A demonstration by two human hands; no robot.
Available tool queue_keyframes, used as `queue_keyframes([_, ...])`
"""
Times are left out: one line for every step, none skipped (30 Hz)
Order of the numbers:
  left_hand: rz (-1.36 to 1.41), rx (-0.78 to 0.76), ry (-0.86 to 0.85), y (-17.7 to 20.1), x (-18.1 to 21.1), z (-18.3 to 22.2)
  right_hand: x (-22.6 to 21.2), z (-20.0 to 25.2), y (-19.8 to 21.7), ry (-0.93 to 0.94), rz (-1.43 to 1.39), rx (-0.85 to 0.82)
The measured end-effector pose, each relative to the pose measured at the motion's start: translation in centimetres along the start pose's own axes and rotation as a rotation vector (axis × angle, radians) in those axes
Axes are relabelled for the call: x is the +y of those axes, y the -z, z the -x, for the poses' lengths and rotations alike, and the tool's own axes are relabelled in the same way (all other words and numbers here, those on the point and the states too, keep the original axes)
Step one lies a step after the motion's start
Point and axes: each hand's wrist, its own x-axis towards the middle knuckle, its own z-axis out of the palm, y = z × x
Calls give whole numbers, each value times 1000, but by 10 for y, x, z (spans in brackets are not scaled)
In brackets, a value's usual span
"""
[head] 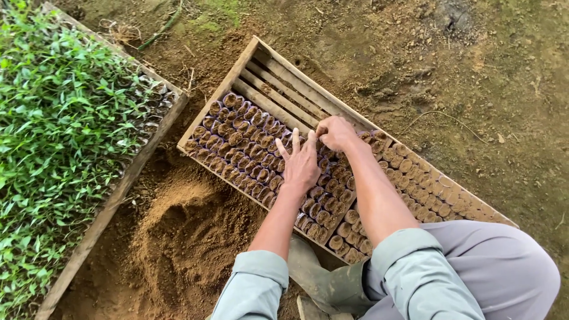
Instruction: Wrapping individual soil blocks with plastic film and organizing them into a wooden tray for seedling preparation.
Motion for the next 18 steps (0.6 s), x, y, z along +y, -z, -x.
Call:
queue_keyframes([-2, -2, -6, 4, 2, 1, -4, 3, 3, -5, -2, 3])
queue_keyframes([-2, -6, -8, 8, 4, 2, -7, 7, 6, 37, -8, 1])
queue_keyframes([-3, -9, -7, 12, 5, 4, -12, 11, 8, 80, -14, -3])
queue_keyframes([-4, -11, -10, 10, 4, 4, -14, 14, 9, 77, -16, -2])
queue_keyframes([-14, -6, -12, 7, 3, 2, -17, 17, 10, 80, -8, -2])
queue_keyframes([-24, -1, -14, 5, 2, 1, -19, 20, 11, 83, -1, -2])
queue_keyframes([-24, -3, -14, 4, 2, 0, -20, 24, 13, 82, -1, -3])
queue_keyframes([-34, -8, -17, 3, 2, 0, -22, 28, 14, 86, -34, -5])
queue_keyframes([-45, -13, -19, 2, 2, -1, -24, 32, 16, 91, -69, -7])
queue_keyframes([-46, -14, -19, 1, 1, -1, -21, 29, 12, 90, -70, -8])
queue_keyframes([-47, -17, -16, 1, 1, -2, -19, 25, 10, 94, -76, 0])
queue_keyframes([-49, -19, -13, 0, 2, -3, -15, 22, 7, 98, -83, 8])
queue_keyframes([-51, -23, -18, 1, 2, -3, -11, 19, 6, 93, -86, 10])
queue_keyframes([-54, -22, -20, 1, 3, -4, -6, 15, 6, 93, -53, 20])
queue_keyframes([-58, -22, -25, 1, 3, -4, -1, 13, 5, 92, -20, 30])
queue_keyframes([-60, -28, -31, -3, 3, -6, -2, 14, 4, 84, -25, 32])
queue_keyframes([-65, -22, -31, -6, 2, -9, -3, 16, 4, 84, -16, 28])
queue_keyframes([-70, -17, -30, -10, 1, -11, -4, 17, 3, 84, -8, 24])
